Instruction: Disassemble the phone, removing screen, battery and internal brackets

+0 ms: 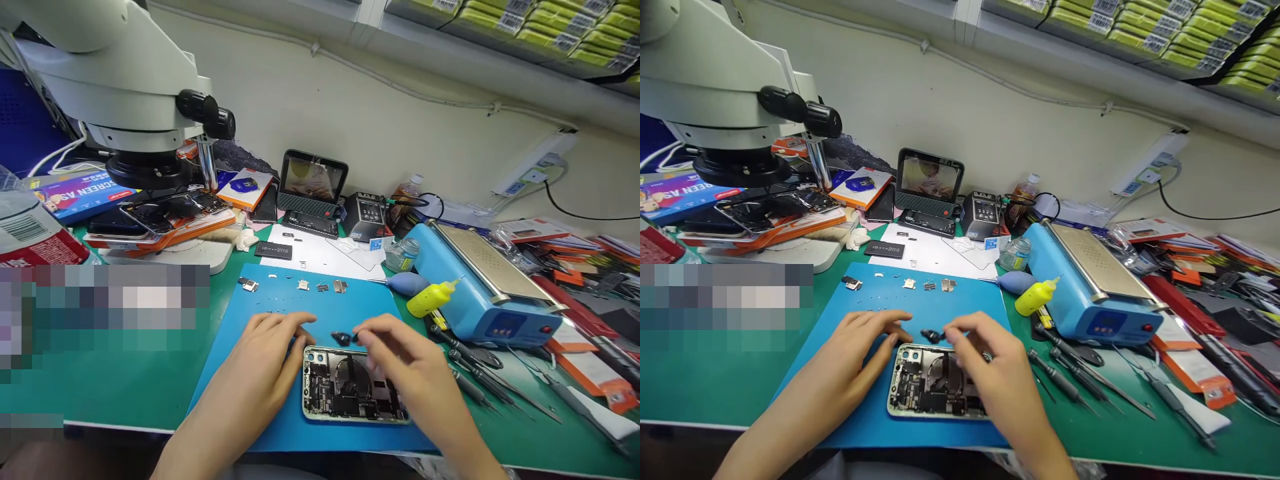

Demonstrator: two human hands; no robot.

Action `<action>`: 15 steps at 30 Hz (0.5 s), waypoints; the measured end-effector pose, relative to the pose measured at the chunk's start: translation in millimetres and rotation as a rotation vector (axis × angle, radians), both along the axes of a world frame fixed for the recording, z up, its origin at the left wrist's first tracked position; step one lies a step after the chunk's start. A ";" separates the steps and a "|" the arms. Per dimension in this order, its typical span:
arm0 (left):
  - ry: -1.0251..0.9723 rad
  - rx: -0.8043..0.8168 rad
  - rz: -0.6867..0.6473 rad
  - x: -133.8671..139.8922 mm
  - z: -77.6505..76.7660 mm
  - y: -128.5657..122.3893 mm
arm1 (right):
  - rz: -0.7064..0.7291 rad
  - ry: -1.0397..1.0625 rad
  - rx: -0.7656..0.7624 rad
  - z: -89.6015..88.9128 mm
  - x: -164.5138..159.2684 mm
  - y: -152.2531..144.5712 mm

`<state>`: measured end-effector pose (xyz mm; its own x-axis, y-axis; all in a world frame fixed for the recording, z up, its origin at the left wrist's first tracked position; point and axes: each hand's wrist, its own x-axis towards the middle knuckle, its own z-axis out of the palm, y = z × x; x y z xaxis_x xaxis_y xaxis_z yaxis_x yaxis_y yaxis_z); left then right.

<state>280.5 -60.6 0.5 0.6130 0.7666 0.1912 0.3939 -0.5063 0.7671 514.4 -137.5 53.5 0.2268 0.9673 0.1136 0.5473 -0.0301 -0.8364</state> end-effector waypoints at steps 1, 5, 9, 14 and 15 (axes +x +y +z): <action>-0.002 0.001 0.001 0.1 0.6 0.0 | -0.011 0.048 -0.047 4.1 7.6 7.8; -0.018 0.009 0.001 0.1 2.0 -0.4 | -0.030 0.097 -0.156 18.9 35.2 54.8; -0.026 -0.007 0.006 -0.1 -0.6 0.0 | -0.050 0.097 -0.269 24.4 43.6 116.1; -0.026 -0.013 0.001 1.6 0.9 1.2 | -0.047 0.047 -0.364 15.1 35.3 185.9; -0.025 -0.010 -0.010 2.0 2.4 1.4 | -0.046 0.034 -0.365 12.8 33.9 195.9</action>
